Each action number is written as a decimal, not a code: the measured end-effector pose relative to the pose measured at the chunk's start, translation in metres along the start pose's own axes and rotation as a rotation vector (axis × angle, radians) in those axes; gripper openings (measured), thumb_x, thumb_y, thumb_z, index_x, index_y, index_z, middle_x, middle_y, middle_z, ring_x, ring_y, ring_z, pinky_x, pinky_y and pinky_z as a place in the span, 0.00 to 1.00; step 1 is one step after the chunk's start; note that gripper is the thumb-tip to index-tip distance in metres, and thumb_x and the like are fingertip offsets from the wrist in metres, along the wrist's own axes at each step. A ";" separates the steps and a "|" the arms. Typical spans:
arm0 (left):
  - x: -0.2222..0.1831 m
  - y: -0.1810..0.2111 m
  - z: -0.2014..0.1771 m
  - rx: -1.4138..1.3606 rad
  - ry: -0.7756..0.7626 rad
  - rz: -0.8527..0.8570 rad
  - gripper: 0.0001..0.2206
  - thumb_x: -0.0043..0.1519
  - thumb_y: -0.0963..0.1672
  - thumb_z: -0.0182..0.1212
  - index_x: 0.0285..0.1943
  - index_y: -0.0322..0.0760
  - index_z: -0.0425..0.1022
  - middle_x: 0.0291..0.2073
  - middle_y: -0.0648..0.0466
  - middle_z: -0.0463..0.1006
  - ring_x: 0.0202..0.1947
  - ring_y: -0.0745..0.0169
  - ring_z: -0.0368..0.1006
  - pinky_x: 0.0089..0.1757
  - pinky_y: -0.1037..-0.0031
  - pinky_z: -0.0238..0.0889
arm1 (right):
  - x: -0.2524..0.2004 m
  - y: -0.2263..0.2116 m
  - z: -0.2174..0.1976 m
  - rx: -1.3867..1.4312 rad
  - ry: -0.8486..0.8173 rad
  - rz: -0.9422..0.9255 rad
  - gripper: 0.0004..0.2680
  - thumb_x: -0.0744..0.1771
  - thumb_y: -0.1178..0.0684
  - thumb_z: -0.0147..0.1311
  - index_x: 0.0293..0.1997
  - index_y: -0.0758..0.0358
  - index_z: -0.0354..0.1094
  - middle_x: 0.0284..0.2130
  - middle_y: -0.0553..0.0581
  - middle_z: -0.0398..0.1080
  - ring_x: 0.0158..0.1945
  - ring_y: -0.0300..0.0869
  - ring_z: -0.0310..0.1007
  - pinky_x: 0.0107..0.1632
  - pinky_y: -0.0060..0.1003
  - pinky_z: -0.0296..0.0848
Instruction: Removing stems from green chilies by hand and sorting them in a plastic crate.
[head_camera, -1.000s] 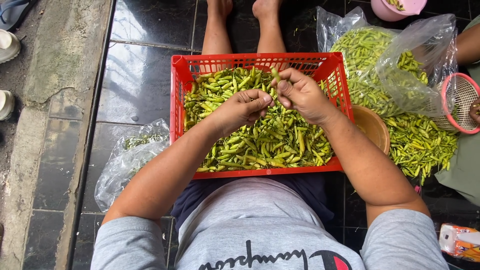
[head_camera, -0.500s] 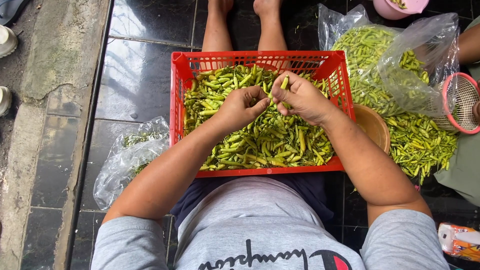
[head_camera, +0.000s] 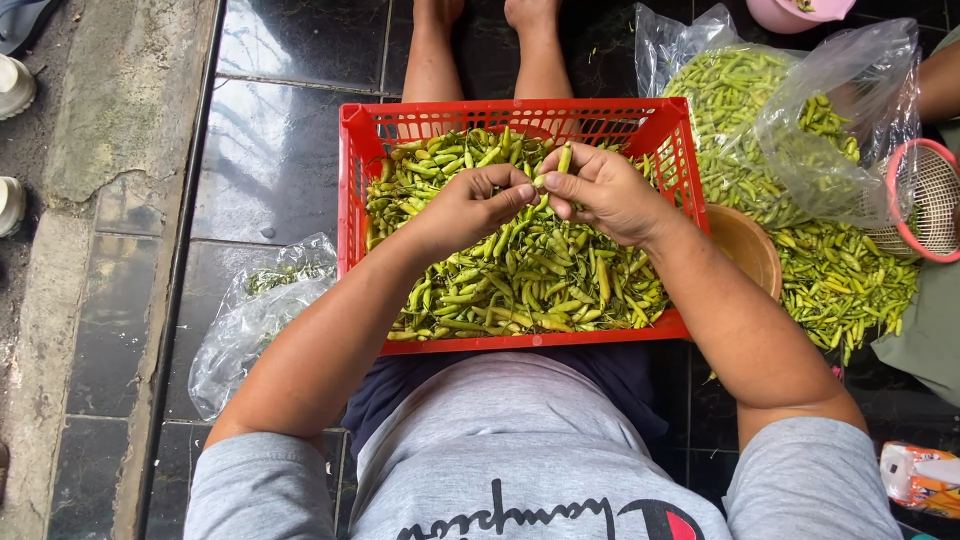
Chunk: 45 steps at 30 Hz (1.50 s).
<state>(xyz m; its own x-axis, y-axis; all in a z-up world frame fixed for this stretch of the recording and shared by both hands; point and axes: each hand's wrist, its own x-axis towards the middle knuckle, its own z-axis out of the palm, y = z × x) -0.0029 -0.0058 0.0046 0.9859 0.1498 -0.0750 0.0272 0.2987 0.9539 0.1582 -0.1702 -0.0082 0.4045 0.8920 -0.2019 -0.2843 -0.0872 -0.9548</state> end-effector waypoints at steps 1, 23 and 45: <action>0.002 0.000 -0.002 0.002 0.000 0.001 0.05 0.68 0.41 0.56 0.39 0.35 0.75 0.16 0.62 0.65 0.17 0.82 0.55 0.20 0.90 0.46 | 0.003 -0.001 -0.003 0.001 -0.001 -0.002 0.03 0.70 0.60 0.53 0.47 0.64 0.66 0.32 0.56 0.73 0.23 0.30 0.72 0.20 0.15 0.59; 0.021 -0.037 -0.048 1.210 0.162 -0.238 0.11 0.61 0.50 0.64 0.44 0.43 0.84 0.28 0.48 0.82 0.36 0.41 0.80 0.38 0.57 0.72 | 0.009 -0.003 -0.002 0.188 -0.010 0.166 0.09 0.73 0.49 0.43 0.48 0.63 0.68 0.30 0.57 0.73 0.28 0.44 0.79 0.18 0.21 0.64; 0.029 0.021 -0.004 0.100 0.199 -0.208 0.10 0.65 0.43 0.63 0.42 0.26 0.79 0.12 0.61 0.67 0.11 0.80 0.56 0.18 0.87 0.49 | -0.008 -0.040 0.014 -0.827 0.029 -0.191 0.06 0.68 0.54 0.61 0.45 0.62 0.72 0.25 0.54 0.71 0.31 0.44 0.75 0.43 0.42 0.72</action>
<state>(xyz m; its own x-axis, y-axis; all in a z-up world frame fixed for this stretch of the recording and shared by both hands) 0.0258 0.0086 0.0211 0.9060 0.2795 -0.3179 0.2511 0.2497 0.9352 0.1543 -0.1681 0.0352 0.4062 0.9137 -0.0153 0.5139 -0.2422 -0.8230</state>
